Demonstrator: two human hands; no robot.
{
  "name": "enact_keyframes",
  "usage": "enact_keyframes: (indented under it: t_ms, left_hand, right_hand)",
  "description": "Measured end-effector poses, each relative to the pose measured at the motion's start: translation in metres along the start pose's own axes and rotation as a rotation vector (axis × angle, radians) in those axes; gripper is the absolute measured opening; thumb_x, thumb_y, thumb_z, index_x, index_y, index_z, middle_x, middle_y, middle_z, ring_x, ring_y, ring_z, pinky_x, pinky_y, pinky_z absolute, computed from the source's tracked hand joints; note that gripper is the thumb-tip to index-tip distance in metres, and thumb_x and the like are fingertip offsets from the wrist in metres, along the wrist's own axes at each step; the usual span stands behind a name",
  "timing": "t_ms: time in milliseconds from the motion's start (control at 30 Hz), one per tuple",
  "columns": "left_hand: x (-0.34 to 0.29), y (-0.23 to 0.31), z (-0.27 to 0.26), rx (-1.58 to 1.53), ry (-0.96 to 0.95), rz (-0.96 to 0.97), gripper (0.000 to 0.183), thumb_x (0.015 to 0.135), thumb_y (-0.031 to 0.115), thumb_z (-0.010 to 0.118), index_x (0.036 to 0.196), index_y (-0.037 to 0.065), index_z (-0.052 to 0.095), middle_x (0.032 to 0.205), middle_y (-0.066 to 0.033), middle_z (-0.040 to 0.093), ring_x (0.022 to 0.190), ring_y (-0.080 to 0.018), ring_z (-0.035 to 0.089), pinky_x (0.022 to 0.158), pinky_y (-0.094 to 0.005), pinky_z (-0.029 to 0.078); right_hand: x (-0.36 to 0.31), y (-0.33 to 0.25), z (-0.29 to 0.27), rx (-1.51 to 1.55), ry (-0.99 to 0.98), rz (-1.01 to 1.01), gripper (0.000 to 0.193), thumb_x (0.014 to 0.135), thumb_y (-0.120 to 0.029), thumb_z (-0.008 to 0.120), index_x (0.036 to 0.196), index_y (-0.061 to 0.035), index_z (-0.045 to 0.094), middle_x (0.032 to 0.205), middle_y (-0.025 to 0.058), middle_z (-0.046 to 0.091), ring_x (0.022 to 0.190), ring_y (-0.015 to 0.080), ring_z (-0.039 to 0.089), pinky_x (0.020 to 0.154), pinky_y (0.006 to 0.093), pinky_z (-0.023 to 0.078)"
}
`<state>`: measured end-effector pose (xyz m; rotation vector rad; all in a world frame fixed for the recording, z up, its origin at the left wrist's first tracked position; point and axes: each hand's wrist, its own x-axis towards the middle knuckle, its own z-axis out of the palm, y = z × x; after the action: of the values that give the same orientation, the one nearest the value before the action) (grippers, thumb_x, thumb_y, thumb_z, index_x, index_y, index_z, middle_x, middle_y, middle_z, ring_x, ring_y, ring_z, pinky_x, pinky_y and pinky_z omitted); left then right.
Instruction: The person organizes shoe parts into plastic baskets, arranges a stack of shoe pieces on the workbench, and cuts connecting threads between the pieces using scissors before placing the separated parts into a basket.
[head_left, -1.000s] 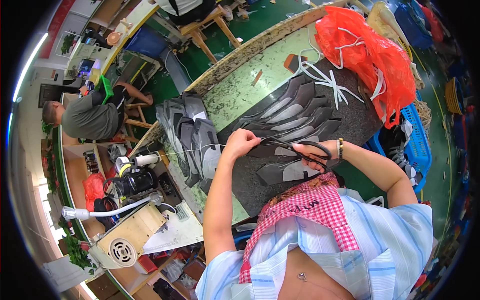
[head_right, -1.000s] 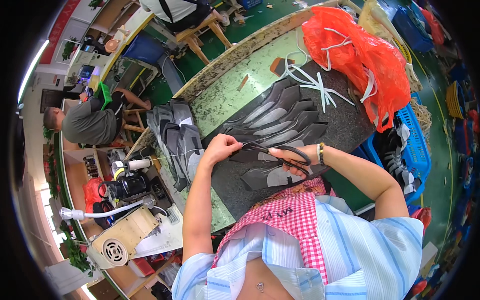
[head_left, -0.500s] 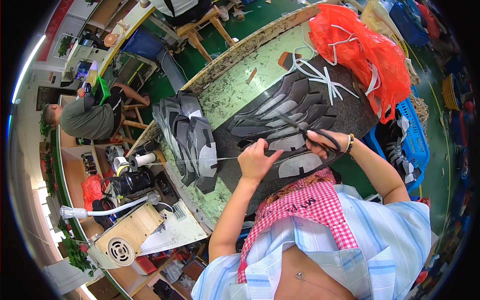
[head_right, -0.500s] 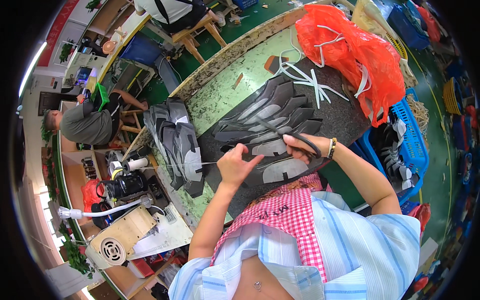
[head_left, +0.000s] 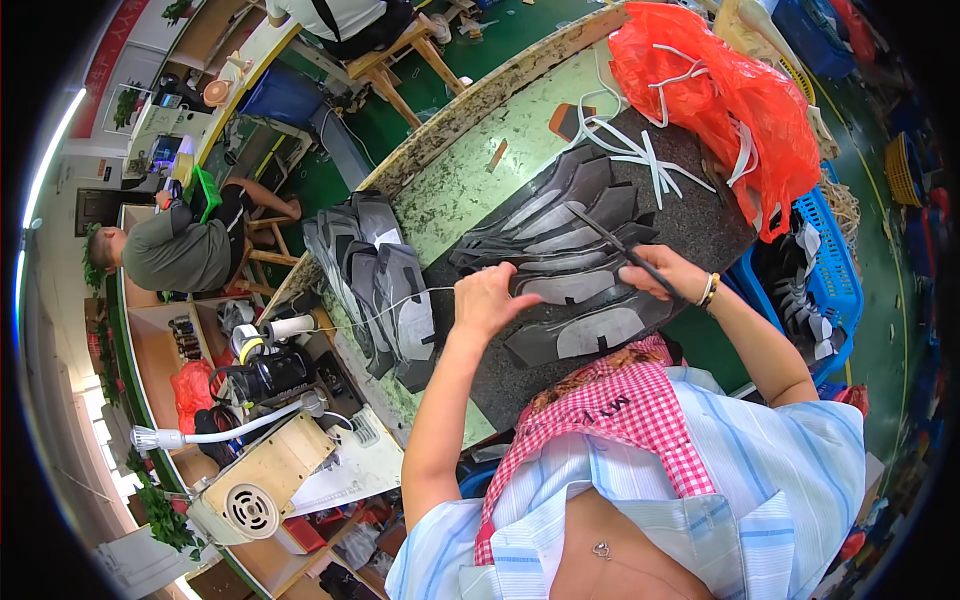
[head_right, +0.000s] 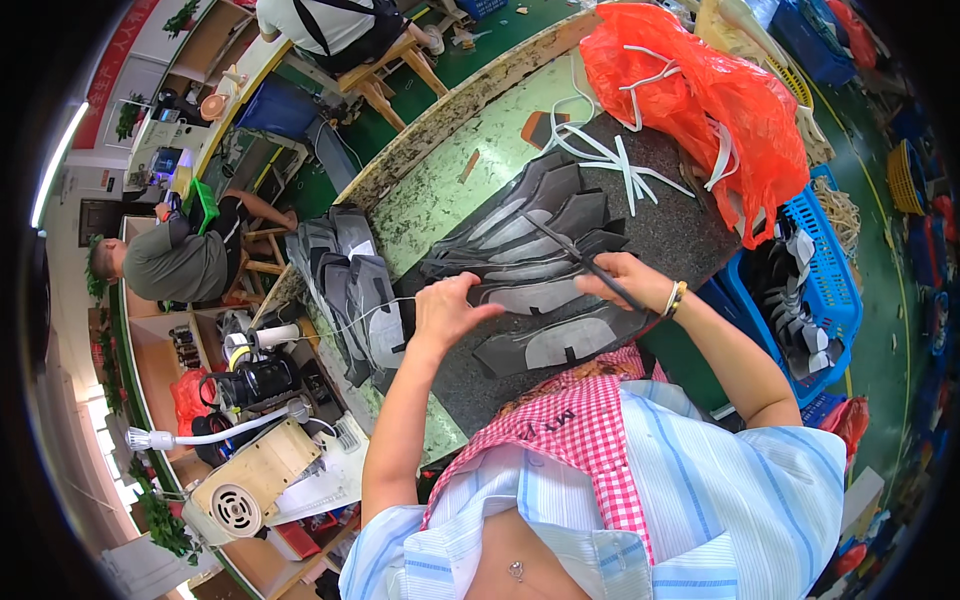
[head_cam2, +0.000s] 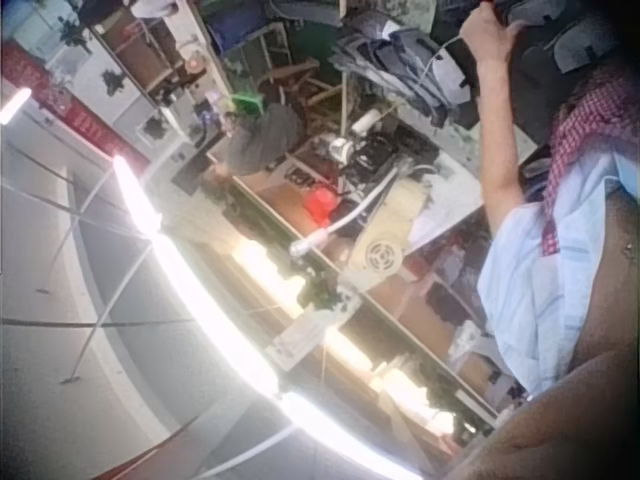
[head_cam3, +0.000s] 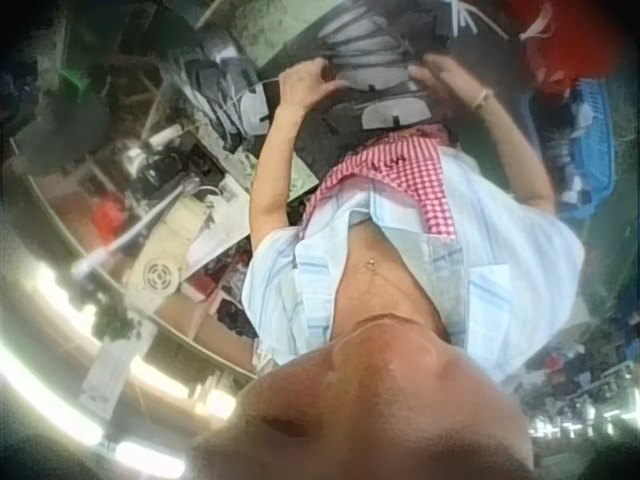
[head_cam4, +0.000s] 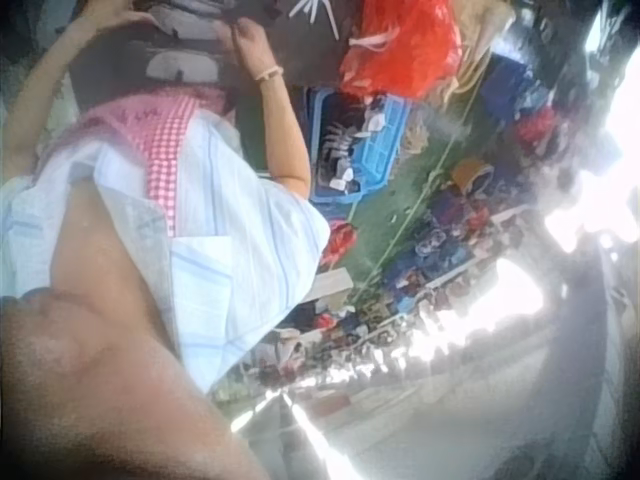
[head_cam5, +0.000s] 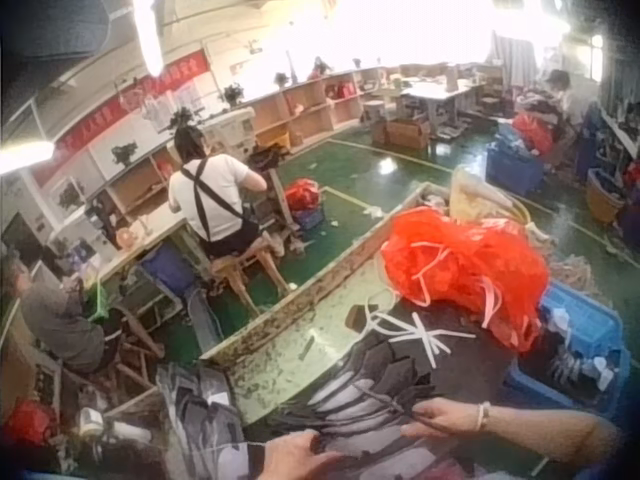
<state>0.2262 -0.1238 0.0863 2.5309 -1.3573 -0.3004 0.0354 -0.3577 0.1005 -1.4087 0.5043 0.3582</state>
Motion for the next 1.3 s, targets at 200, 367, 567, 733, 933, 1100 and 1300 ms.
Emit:
enact_keyframes:
  t_ms: [200, 367, 567, 733, 933, 1100, 1300]
  left_hand:
    - [0.006, -0.006, 0.007, 0.115, -0.034, 0.152, 0.012, 0.077, 0.018, 0.062, 0.079, 0.007, 0.058, 0.071, -0.0099, 0.063, 0.067, -0.0278, 0.063, 0.058, -0.0387, 0.049]
    - [0.014, -0.017, 0.006, 0.202, -0.107, 0.281, 0.011, 0.077, 0.017, 0.061, 0.080, 0.007, 0.059, 0.069, -0.0112, 0.062, 0.066, -0.0286, 0.063, 0.057, -0.0397, 0.049]
    - [0.011, 0.000, -0.016, -0.002, -0.198, 0.151, 0.019, 0.075, 0.023, 0.065, 0.085, 0.008, 0.062, 0.069, -0.0129, 0.063, 0.066, -0.0300, 0.063, 0.058, -0.0409, 0.049]
    - [0.009, -0.008, -0.008, -0.005, 0.006, -0.035, 0.038, 0.072, 0.041, 0.070, 0.093, 0.010, 0.063, 0.066, -0.0140, 0.063, 0.068, -0.0324, 0.063, 0.059, -0.0400, 0.049]
    - [-0.012, -0.003, -0.020, -0.225, -0.310, -0.243, 0.045, 0.072, 0.047, 0.069, 0.097, 0.010, 0.063, 0.070, -0.0120, 0.065, 0.071, -0.0304, 0.064, 0.064, -0.0406, 0.048]
    - [-0.022, 0.014, -0.004, -1.035, 0.074, -0.349, 0.053, 0.081, 0.049, 0.062, 0.111, 0.007, 0.053, 0.061, 0.0020, 0.052, 0.052, -0.0106, 0.050, 0.050, -0.0247, 0.038]
    - [-0.003, 0.073, -0.005, -1.889, -0.107, -0.511, 0.065, 0.091, 0.059, 0.034, 0.122, 0.003, 0.038, 0.065, 0.0029, 0.046, 0.056, -0.0057, 0.049, 0.048, -0.0178, 0.038]
  right_hand:
    - [0.027, 0.007, 0.016, -0.694, 0.510, -0.254, 0.051, 0.062, -0.021, 0.078, 0.096, -0.0044, 0.043, 0.084, 0.0148, 0.062, 0.080, 0.0351, 0.061, 0.066, 0.0405, 0.046]
    - [0.039, 0.013, 0.005, -0.877, 0.515, -0.313, 0.049, 0.064, -0.019, 0.077, 0.096, -0.0057, 0.043, 0.083, 0.0106, 0.063, 0.080, 0.0333, 0.061, 0.067, 0.0410, 0.047]
    - [0.034, 0.011, -0.012, -0.889, 0.435, -0.150, 0.047, 0.065, -0.017, 0.076, 0.097, -0.0064, 0.043, 0.087, 0.0093, 0.063, 0.081, 0.0329, 0.061, 0.067, 0.0408, 0.047]
    - [0.039, 0.003, -0.015, -0.881, 0.535, -0.329, 0.045, 0.065, -0.017, 0.075, 0.095, -0.0060, 0.043, 0.086, 0.0101, 0.062, 0.081, 0.0338, 0.061, 0.069, 0.0424, 0.047]
    - [0.034, -0.008, -0.021, -0.908, 0.376, -0.271, 0.040, 0.066, -0.019, 0.073, 0.091, -0.0065, 0.045, 0.079, 0.0086, 0.062, 0.076, 0.0324, 0.061, 0.066, 0.0407, 0.047]
    - [0.026, -0.029, 0.020, -0.530, 0.398, -0.336, 0.043, 0.064, -0.011, 0.077, 0.093, -0.0045, 0.047, 0.085, 0.0061, 0.063, 0.065, 0.0129, 0.057, 0.059, 0.0277, 0.045]
    - [0.007, -0.051, 0.071, 0.137, 0.040, -0.434, 0.053, 0.064, -0.015, 0.083, 0.101, -0.0012, 0.047, 0.085, 0.0046, 0.061, 0.074, 0.0066, 0.055, 0.065, 0.0230, 0.045]
